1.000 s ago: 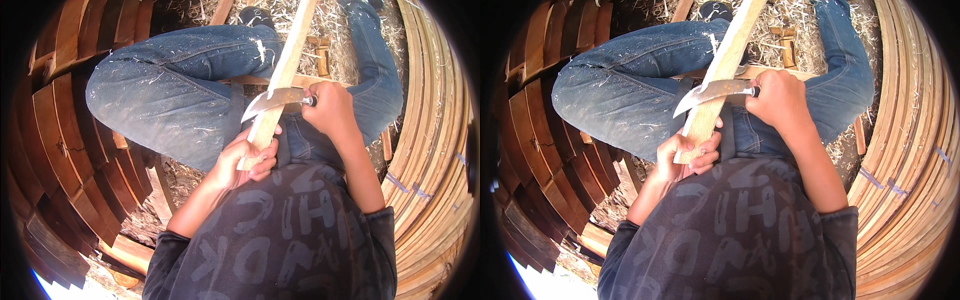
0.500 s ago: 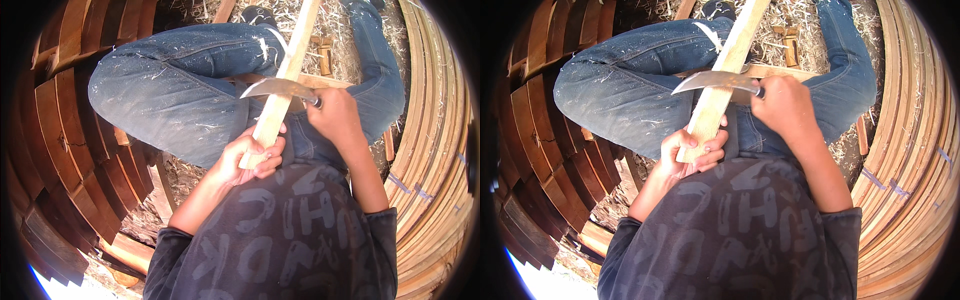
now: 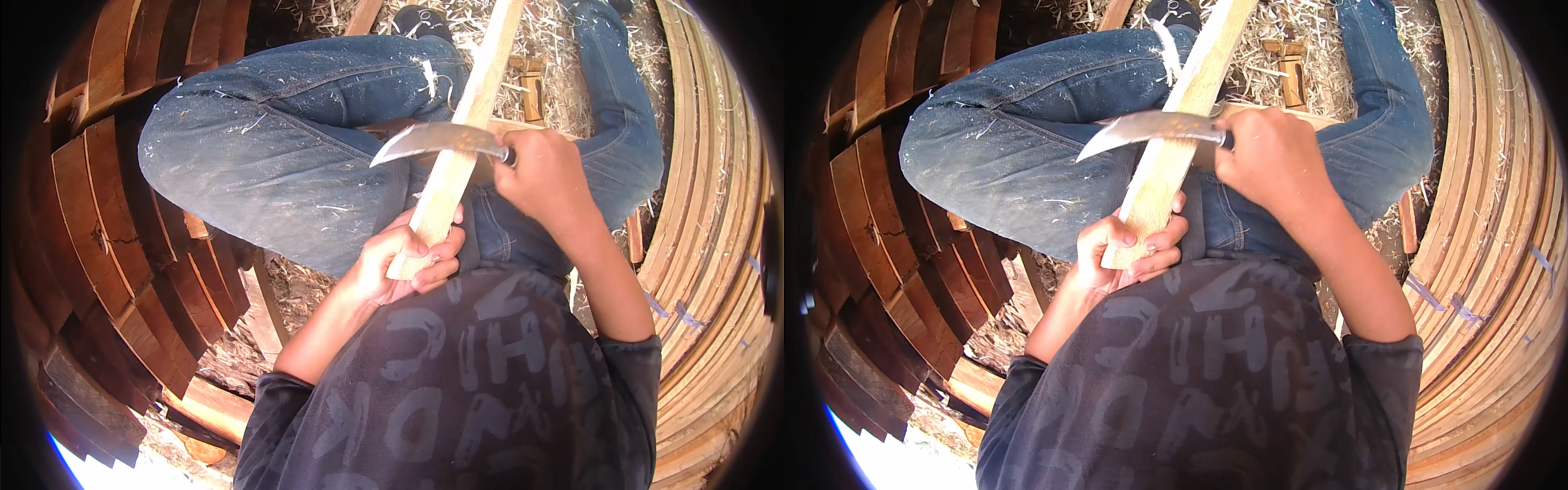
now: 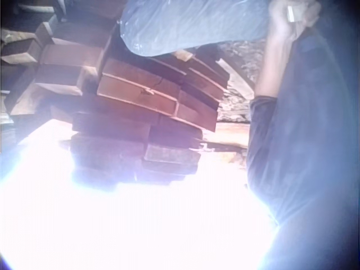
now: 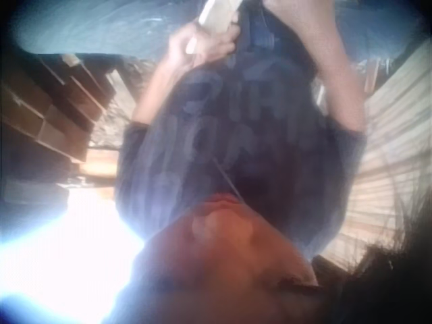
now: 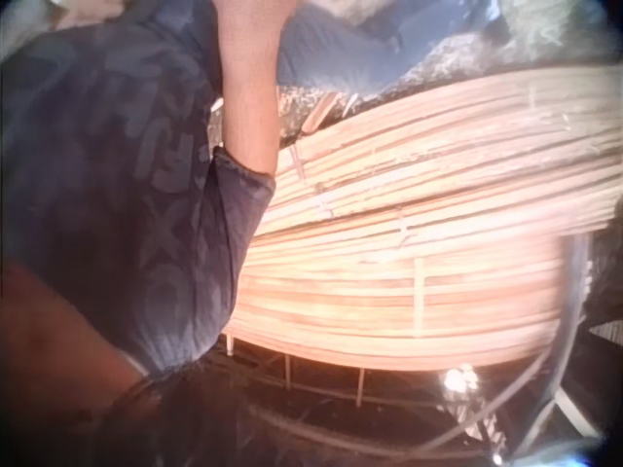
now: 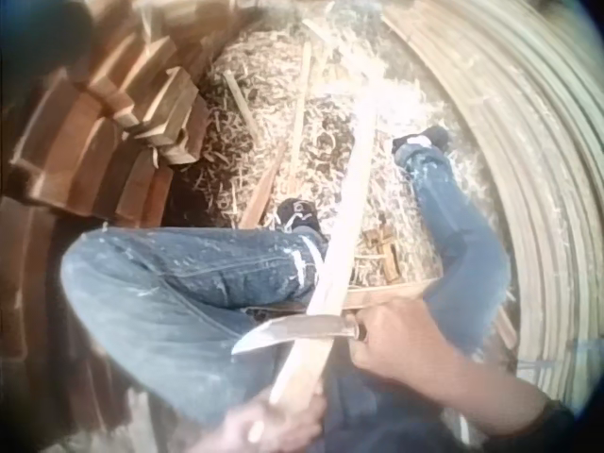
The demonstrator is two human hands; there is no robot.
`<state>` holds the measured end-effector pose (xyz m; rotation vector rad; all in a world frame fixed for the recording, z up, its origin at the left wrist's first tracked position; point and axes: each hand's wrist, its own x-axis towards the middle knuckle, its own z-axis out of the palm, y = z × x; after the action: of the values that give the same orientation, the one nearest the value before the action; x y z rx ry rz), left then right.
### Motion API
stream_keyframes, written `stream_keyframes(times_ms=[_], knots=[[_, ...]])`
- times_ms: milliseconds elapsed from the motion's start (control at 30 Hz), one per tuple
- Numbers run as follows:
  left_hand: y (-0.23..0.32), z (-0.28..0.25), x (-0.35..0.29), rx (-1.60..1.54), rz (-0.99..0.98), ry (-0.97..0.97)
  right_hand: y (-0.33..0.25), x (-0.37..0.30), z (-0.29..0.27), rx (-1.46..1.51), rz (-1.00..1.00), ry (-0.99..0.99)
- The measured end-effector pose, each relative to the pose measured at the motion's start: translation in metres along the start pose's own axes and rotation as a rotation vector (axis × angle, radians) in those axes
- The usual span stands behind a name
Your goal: The person is sitting cross-legged and using a curved knife to shave and shape a long, thin piece of light-colored wood. They hold the wood with their left hand and use the knife in their right hand to remove thin strips of wood, refining the piece's surface and edges.
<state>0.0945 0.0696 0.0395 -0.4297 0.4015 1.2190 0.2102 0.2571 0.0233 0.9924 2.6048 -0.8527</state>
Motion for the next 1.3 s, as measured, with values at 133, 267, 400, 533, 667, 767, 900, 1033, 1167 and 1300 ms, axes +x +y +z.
stream_keyframes(times_ms=[133, 267, 400, 533, 667, 767, 900, 1033, 1167, 1300], knots=[[0.0, 0.009, 0.0, 0.127, 0.024, 0.09, 0.041, 0.046, -0.002, -0.018, 0.238, 0.038], [0.006, 0.007, 0.003, -0.016, -0.001, 0.089, 0.067, 0.063, 0.0, -0.061, 0.231, 0.157], [0.003, -0.005, 0.002, 0.006, 0.002, -0.005, 0.03, 0.029, -0.001, -0.01, 0.153, 0.016], [0.003, -0.001, 0.003, 0.077, 0.013, 0.036, 0.013, 0.02, -0.001, -0.015, -0.024, 0.092], [0.003, 0.015, 0.006, 0.145, 0.026, 0.142, 0.072, 0.077, -0.011, -0.143, 0.206, 0.134], [0.005, 0.01, 0.005, 0.113, 0.012, 0.153, 0.066, 0.075, -0.009, -0.113, 0.224, 0.124], [0.005, 0.006, 0.006, 0.124, -0.005, 0.126, 0.04, 0.044, -0.006, -0.057, 0.071, 0.059], [0.006, 0.009, 0.006, 0.232, 0.005, 0.151, 0.032, 0.044, -0.003, -0.068, -0.048, 0.105], [0.003, 0.032, 0.011, 0.443, 0.033, 0.259, 0.096, 0.095, -0.014, -0.178, 0.174, 0.176], [0.008, 0.02, 0.008, 0.359, 0.015, 0.2, 0.07, 0.073, -0.015, -0.103, 0.138, 0.077]])
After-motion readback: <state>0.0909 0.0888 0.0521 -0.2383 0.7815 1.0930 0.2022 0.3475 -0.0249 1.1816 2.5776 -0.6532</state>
